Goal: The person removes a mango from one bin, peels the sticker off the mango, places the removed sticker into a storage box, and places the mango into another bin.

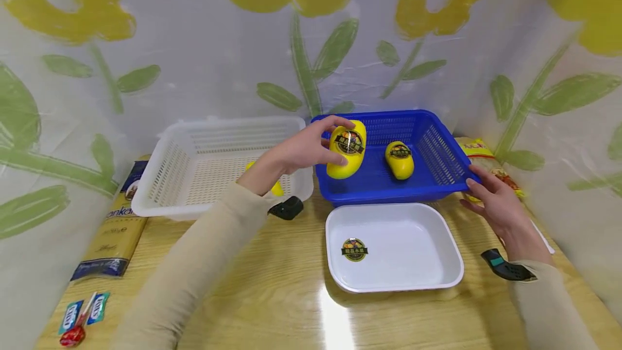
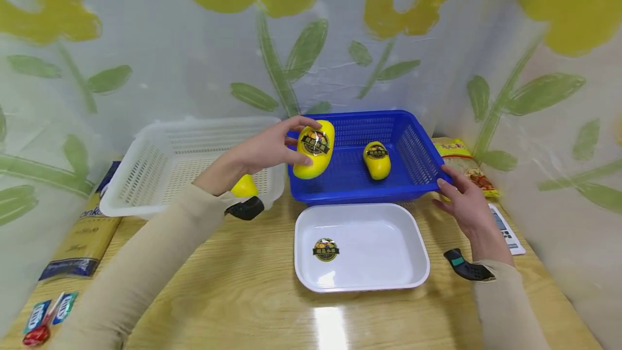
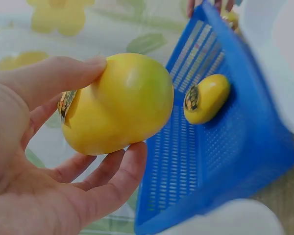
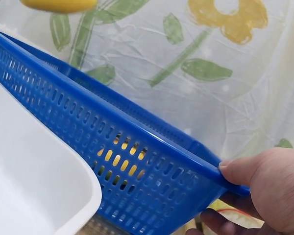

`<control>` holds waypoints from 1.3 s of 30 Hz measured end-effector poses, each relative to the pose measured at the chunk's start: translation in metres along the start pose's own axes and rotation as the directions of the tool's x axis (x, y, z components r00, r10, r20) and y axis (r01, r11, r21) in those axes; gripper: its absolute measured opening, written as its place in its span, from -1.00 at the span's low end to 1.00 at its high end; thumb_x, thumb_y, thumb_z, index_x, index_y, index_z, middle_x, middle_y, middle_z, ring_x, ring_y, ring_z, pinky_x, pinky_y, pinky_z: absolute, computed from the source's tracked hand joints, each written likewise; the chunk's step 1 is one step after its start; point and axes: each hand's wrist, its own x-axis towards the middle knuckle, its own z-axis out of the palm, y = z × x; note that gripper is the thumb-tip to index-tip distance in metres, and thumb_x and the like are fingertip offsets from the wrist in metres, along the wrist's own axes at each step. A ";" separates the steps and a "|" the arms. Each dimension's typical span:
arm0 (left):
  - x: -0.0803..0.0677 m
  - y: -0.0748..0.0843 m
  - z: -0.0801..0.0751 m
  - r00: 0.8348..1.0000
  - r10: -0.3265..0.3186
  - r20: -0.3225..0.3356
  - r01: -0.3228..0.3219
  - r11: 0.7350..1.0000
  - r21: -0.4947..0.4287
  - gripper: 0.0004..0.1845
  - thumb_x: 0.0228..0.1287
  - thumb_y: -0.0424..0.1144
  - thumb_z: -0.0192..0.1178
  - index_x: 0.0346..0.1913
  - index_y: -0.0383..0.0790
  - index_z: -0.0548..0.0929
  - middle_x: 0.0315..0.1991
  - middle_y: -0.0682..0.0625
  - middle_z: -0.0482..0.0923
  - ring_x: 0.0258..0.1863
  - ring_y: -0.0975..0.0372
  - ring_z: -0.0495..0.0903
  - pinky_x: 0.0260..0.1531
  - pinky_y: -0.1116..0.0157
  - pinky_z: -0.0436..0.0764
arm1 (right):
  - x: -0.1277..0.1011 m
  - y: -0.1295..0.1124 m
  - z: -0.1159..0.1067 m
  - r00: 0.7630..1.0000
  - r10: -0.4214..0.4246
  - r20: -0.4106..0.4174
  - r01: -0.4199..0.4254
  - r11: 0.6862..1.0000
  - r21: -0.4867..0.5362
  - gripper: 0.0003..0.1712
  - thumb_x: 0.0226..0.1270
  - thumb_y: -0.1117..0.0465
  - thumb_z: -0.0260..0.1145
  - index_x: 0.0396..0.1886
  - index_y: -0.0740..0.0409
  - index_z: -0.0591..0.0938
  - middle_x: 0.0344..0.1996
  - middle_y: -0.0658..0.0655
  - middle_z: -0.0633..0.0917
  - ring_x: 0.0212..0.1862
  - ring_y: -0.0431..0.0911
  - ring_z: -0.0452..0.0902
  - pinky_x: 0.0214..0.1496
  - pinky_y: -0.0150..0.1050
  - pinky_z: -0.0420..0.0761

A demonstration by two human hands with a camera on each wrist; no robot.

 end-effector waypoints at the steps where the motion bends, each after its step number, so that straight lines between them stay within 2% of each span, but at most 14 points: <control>1: -0.009 0.000 0.001 1.000 0.007 0.001 -0.007 1.000 0.018 -0.30 0.16 -0.44 0.37 0.34 0.00 0.37 0.31 -0.01 0.23 0.15 0.00 0.44 -0.11 0.17 0.65 | 0.000 0.000 -0.002 1.000 -0.001 0.000 0.001 1.000 0.007 -0.15 0.41 0.10 0.24 0.57 0.08 0.05 0.08 -0.10 0.45 -0.09 -0.26 0.55 -0.17 -0.32 0.68; 6: -0.053 -0.003 0.005 1.000 0.016 -0.025 -0.013 0.994 0.112 -0.31 0.11 -0.39 0.40 0.29 0.07 0.42 0.37 0.07 0.20 0.26 -0.05 0.33 -0.07 0.12 0.63 | -0.002 0.003 -0.009 1.000 0.002 -0.005 -0.002 0.999 0.040 -0.15 0.40 0.12 0.25 0.57 0.06 0.06 0.05 -0.11 0.47 -0.12 -0.27 0.56 -0.19 -0.31 0.68; 8: -0.071 -0.008 0.007 0.999 0.018 -0.034 -0.014 0.992 0.123 -0.32 0.10 -0.38 0.41 0.28 0.08 0.43 0.37 0.08 0.21 0.27 -0.05 0.32 -0.06 0.11 0.62 | -0.003 0.004 -0.011 1.000 0.004 -0.007 -0.004 0.999 0.048 -0.16 0.40 0.13 0.25 0.56 0.05 0.08 0.05 -0.12 0.48 -0.13 -0.27 0.56 -0.19 -0.31 0.68; 11: -0.096 -0.015 0.011 0.999 0.012 -0.037 -0.009 0.996 0.084 -0.31 0.10 -0.40 0.41 0.29 0.05 0.42 0.35 0.07 0.26 0.28 -0.04 0.32 -0.04 0.12 0.62 | -0.004 0.005 -0.015 1.000 0.007 -0.012 -0.006 0.999 0.049 -0.17 0.40 0.14 0.25 0.56 0.03 0.09 0.04 -0.12 0.49 -0.14 -0.25 0.54 -0.20 -0.31 0.69; 16: -0.136 -0.026 0.018 0.999 -0.026 -0.035 0.026 1.000 0.000 -0.29 0.11 -0.39 0.42 0.32 0.03 0.39 0.38 0.01 0.23 0.30 -0.07 0.28 -0.02 0.15 0.63 | -0.006 0.006 -0.020 0.999 0.014 -0.031 -0.012 0.999 0.042 -0.18 0.39 0.13 0.26 0.56 -0.01 0.11 0.01 -0.13 0.50 -0.17 -0.26 0.53 -0.23 -0.31 0.69; 24: -0.189 -0.051 0.037 0.986 -0.156 -0.059 0.152 0.986 -0.063 -0.29 0.11 -0.28 0.45 0.30 0.16 0.40 0.35 -0.04 0.26 0.27 -0.10 0.29 -0.06 0.16 0.63 | -0.004 0.006 -0.017 0.999 0.031 -0.045 -0.031 0.999 0.017 -0.13 0.33 0.06 0.31 0.55 -0.06 0.14 0.01 -0.12 0.49 -0.17 -0.26 0.53 -0.22 -0.34 0.68; 27: -0.201 -0.063 0.044 0.977 -0.195 -0.081 0.189 0.979 -0.079 -0.29 0.09 -0.26 0.47 0.30 0.14 0.41 0.36 -0.06 0.25 0.24 -0.11 0.33 -0.07 0.15 0.63 | -0.002 0.006 -0.014 0.999 0.030 -0.043 -0.030 1.000 -0.001 -0.12 0.32 0.04 0.32 0.56 -0.05 0.13 0.01 -0.12 0.49 -0.18 -0.28 0.55 -0.23 -0.35 0.68; 30: -0.207 -0.078 0.051 0.970 -0.219 -0.107 0.206 0.972 -0.116 -0.29 0.08 -0.28 0.47 0.30 0.10 0.42 0.37 -0.07 0.23 0.23 -0.13 0.32 -0.10 0.15 0.63 | 0.000 0.006 -0.011 0.999 0.023 -0.037 -0.023 1.000 -0.016 -0.12 0.34 0.04 0.30 0.56 -0.03 0.11 0.00 -0.13 0.49 -0.19 -0.30 0.57 -0.23 -0.36 0.67; 35: -0.204 -0.103 0.066 0.958 -0.235 -0.162 0.215 0.968 -0.130 -0.30 0.07 -0.32 0.47 0.28 0.07 0.43 0.36 -0.12 0.20 0.25 -0.17 0.29 -0.16 0.18 0.66 | 0.002 0.006 -0.007 0.999 0.027 -0.036 -0.028 0.999 -0.040 -0.12 0.34 0.03 0.30 0.56 -0.01 0.11 -0.04 -0.15 0.50 -0.20 -0.32 0.57 -0.25 -0.39 0.66; 39: -0.197 -0.118 0.076 0.944 -0.222 -0.244 0.218 0.975 -0.046 -0.31 0.03 -0.31 0.48 0.26 0.06 0.46 0.29 -0.20 0.23 0.20 -0.14 0.35 -0.13 0.17 0.62 | 0.003 0.005 -0.005 1.000 0.020 -0.017 -0.021 0.998 -0.052 -0.13 0.36 0.06 0.29 0.56 0.04 0.11 -0.06 -0.16 0.51 -0.21 -0.34 0.59 -0.26 -0.40 0.66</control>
